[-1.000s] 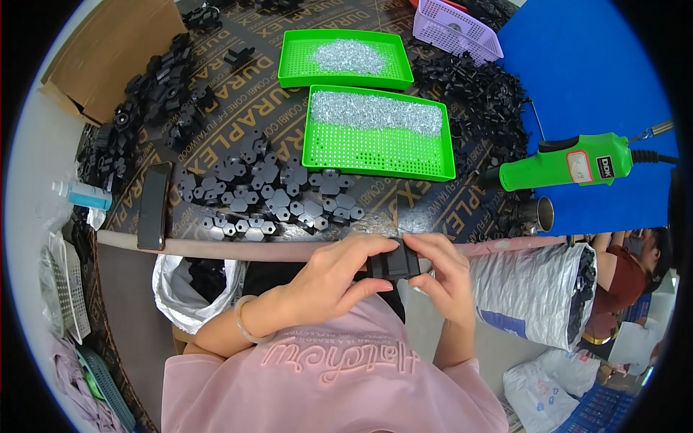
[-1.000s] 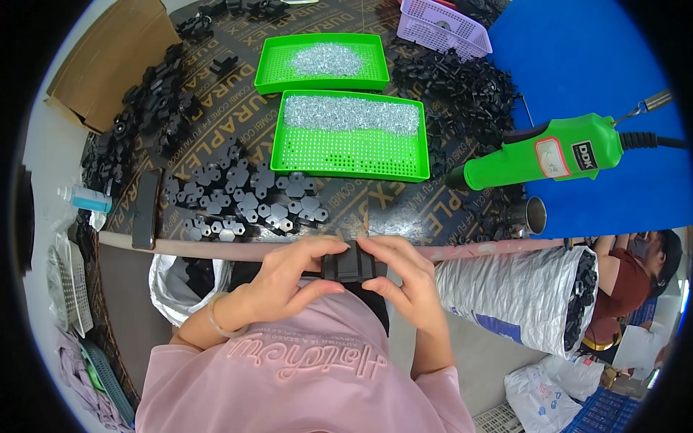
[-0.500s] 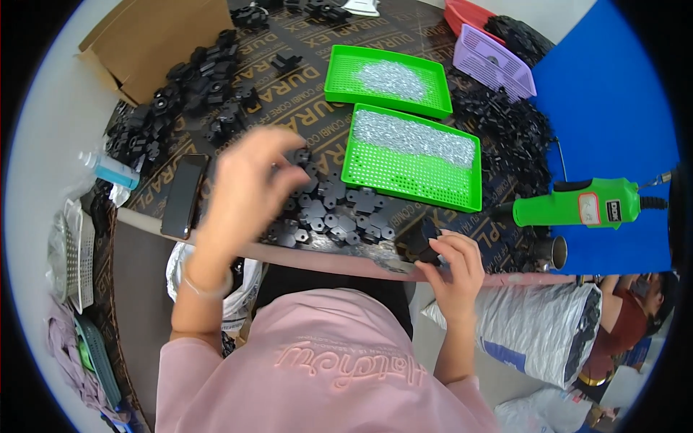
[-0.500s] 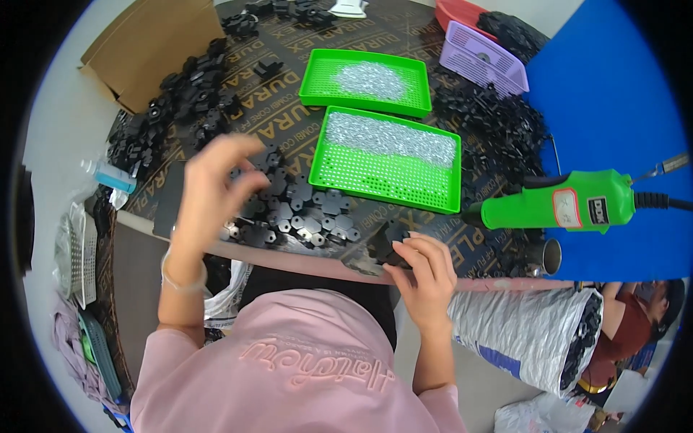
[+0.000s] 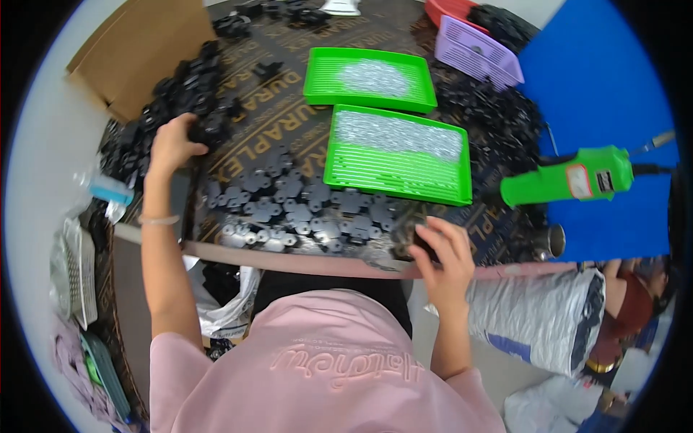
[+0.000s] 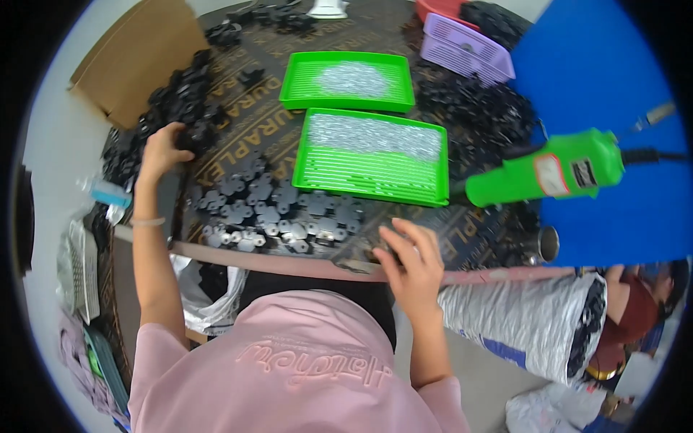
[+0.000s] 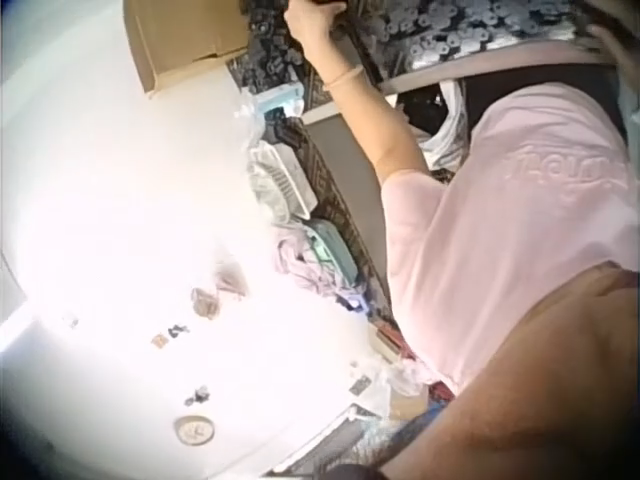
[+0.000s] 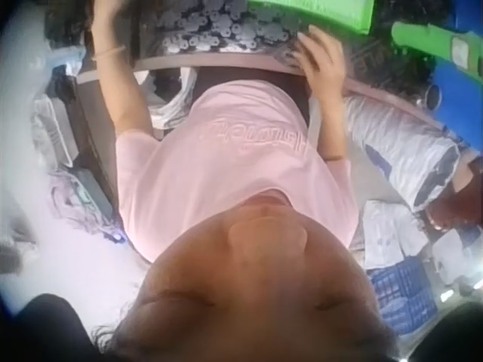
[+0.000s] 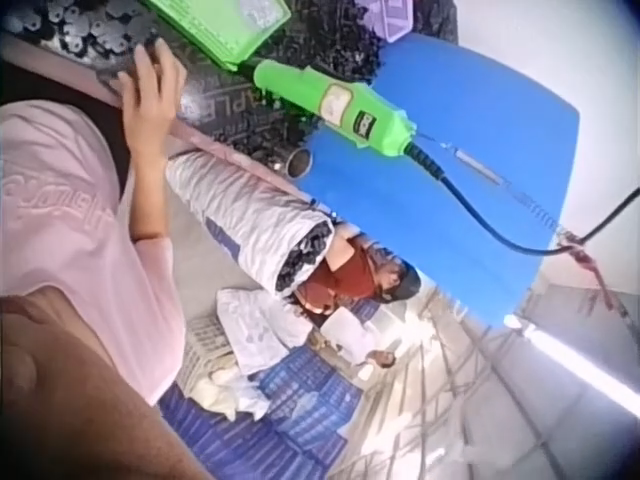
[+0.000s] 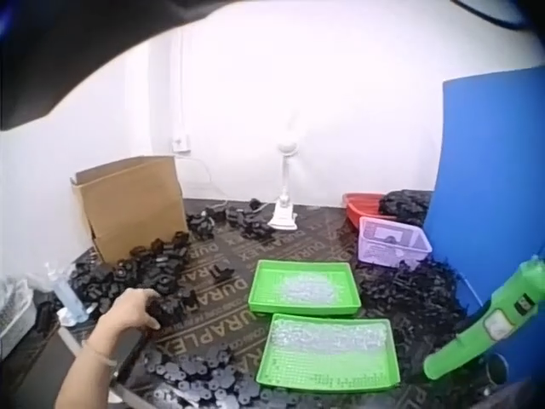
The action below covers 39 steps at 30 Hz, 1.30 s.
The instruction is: Assembling small black plastic components by inserting metal pins and securing them using an electric screwdriver.
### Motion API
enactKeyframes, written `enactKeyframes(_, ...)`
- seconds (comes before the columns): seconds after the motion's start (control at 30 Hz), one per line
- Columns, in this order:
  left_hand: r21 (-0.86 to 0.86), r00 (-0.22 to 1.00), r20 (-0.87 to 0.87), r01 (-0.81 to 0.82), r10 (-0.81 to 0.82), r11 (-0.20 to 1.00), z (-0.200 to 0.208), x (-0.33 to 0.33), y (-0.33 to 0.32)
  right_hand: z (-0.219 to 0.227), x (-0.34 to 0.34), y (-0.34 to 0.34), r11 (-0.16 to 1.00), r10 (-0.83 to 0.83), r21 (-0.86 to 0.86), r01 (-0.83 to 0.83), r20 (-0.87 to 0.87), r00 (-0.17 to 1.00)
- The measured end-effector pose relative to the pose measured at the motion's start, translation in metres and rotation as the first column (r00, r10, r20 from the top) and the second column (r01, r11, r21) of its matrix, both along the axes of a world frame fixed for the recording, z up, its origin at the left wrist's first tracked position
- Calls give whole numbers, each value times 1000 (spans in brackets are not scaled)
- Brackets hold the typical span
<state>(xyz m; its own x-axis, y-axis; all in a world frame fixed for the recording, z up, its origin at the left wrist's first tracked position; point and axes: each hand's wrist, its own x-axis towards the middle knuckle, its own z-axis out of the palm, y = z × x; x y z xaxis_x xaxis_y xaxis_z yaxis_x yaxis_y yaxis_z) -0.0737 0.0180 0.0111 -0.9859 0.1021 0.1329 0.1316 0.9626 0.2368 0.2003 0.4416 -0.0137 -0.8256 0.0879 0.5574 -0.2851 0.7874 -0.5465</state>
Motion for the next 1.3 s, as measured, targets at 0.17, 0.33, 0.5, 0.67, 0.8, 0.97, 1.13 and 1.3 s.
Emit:
enactKeyframes(0.17, 508, 996, -30, 91, -88, 857, 33, 39, 31, 15, 8, 53, 886, -444, -90, 455, 116, 888)
enactKeyframes(0.33, 797, 894, -112, 342, -433, 499, 49, 110, 102, 3, -9, 113, 844, -513, 220, 489, 69, 856)
enactKeyframes(0.5, 942, 785, 8, 201, -619, 268, 36, 174, 148, -13, -26, 113, 891, -419, 238, 387, 102, 902)
enactKeyframes(0.67, 898, 664, -36, 350, -747, 267, 24, 188, 169, -16, -23, 119, 884, -459, 185, 430, 168, 872)
enactKeyframes(0.8, 942, 665, 26, 234, -747, 241, 19, 198, 178, -2, 0, 115, 894, -323, -212, 395, 307, 895)
enactKeyframes(0.97, 964, 633, 52, 171, -772, 205, 13, 205, 191, 4, 26, 112, 564, -113, -751, 343, 341, 933)
enactKeyframes(1.13, 980, 625, 63, 107, -778, 166, 6, 214, 202, 1, 48, 107, 139, 25, -971, 196, 202, 979)
enactKeyframes(1.3, 969, 647, 85, 123, -758, 214, 3, 217, 205, -2, 60, 87, -127, 281, -992, -11, -47, 959)
